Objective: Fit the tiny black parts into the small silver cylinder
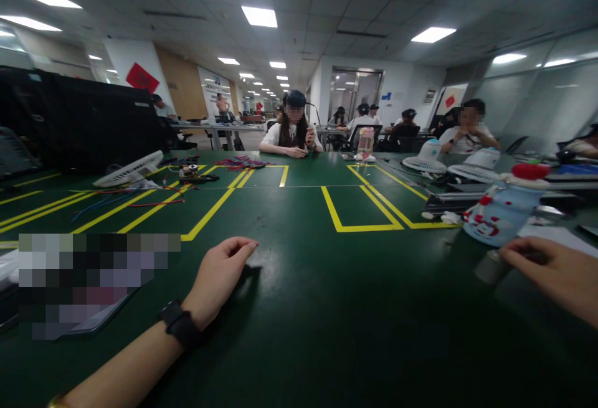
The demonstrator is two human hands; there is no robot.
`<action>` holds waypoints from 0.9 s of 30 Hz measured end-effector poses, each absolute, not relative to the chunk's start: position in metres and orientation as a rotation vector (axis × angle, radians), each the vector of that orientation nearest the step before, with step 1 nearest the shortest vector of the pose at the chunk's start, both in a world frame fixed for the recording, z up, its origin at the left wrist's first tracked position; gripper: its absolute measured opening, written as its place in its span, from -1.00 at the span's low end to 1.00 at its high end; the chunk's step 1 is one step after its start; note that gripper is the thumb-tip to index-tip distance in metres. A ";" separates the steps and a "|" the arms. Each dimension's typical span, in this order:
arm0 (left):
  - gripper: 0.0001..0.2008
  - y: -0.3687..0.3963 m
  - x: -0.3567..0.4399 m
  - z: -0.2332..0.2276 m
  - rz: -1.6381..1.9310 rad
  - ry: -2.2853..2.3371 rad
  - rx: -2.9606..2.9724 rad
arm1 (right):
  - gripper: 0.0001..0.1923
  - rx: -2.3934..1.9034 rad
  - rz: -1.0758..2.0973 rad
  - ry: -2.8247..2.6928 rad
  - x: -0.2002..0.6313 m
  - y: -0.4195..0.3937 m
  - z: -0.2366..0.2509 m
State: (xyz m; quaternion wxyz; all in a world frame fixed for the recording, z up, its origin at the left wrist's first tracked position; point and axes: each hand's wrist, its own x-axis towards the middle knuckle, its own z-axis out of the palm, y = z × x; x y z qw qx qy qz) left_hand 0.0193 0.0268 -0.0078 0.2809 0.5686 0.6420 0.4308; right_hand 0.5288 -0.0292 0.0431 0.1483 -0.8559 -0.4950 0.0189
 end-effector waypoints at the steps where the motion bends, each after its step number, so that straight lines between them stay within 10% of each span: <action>1: -0.66 0.027 0.020 -0.007 1.154 1.718 1.523 | -0.56 -2.459 0.043 -1.416 0.529 -0.029 0.042; 27: -0.67 0.025 0.022 -0.004 1.157 1.695 1.521 | -0.53 -2.345 0.098 -1.380 0.542 -0.029 0.036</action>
